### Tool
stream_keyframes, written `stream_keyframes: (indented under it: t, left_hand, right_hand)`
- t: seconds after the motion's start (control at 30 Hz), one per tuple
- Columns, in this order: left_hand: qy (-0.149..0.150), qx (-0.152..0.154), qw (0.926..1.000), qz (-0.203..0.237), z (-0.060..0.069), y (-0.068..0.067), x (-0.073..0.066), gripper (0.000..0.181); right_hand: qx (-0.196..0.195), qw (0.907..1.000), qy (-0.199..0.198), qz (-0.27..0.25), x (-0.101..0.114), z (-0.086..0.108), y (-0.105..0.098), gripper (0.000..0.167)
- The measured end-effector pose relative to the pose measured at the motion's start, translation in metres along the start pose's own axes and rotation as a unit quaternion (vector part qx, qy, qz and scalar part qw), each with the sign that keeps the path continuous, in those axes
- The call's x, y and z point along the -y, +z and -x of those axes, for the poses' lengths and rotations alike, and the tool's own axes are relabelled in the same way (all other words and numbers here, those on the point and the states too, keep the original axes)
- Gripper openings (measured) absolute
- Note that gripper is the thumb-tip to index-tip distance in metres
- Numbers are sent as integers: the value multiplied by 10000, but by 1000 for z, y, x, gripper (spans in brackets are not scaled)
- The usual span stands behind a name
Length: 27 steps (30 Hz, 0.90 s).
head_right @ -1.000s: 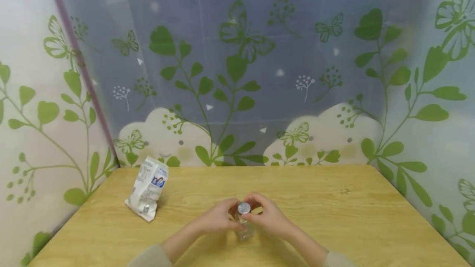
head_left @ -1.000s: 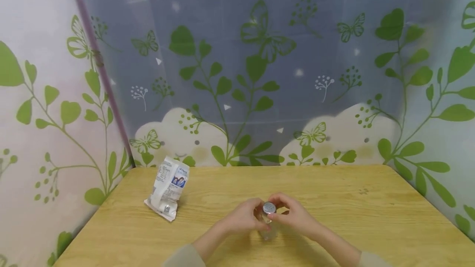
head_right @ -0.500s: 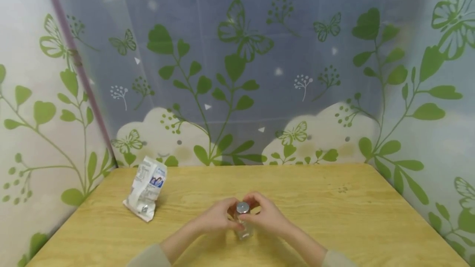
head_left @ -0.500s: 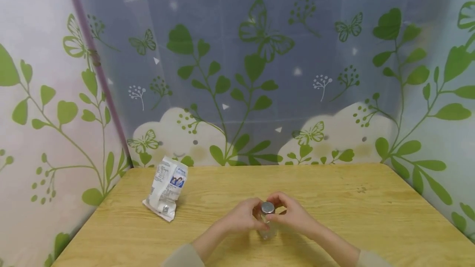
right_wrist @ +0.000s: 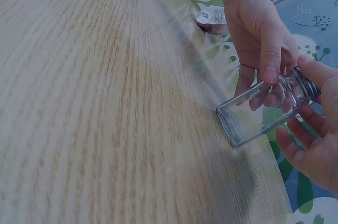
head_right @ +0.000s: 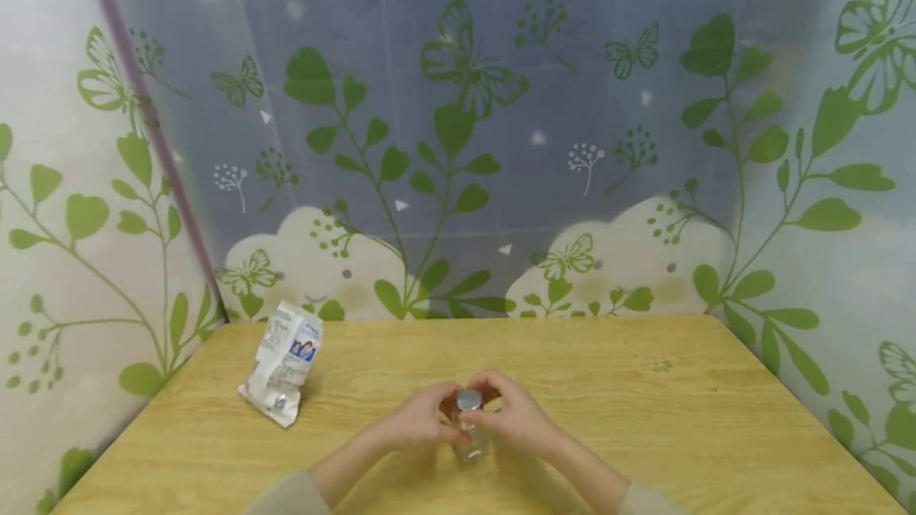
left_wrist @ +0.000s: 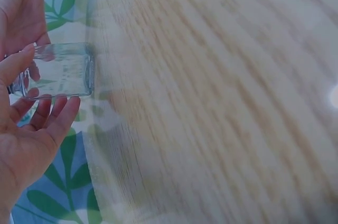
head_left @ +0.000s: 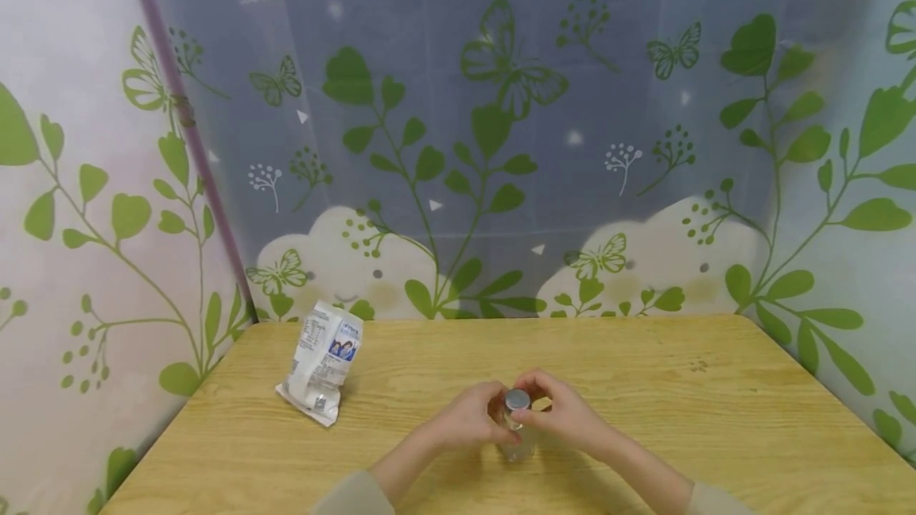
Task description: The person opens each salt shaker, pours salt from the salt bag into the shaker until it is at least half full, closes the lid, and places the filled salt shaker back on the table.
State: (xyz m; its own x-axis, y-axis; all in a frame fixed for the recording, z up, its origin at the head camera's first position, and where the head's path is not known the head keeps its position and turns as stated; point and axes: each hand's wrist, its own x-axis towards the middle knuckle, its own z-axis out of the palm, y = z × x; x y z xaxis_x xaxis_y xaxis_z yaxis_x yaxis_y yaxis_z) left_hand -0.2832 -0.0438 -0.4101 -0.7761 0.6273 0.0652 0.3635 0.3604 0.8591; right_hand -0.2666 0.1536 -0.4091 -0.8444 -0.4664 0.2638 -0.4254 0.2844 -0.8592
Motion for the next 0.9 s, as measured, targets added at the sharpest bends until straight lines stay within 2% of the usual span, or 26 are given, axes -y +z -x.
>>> stream_keyframes:
  t: [0.33,0.73,0.9]
  left_hand:
    - [-30,-98,9999,-128,2,2,0,38]
    - [-40,-5,9999,-129,1,0,0,38]
    - [3,49,9999,-96,1,-1,-1,38]
  right_hand:
    - [383,9991,-149,-71,0,3,-3,32]
    - [652,9973,-264,-186,2,4,-8,37]
    - [712,9972,-151,-151,2,4,-10,39]
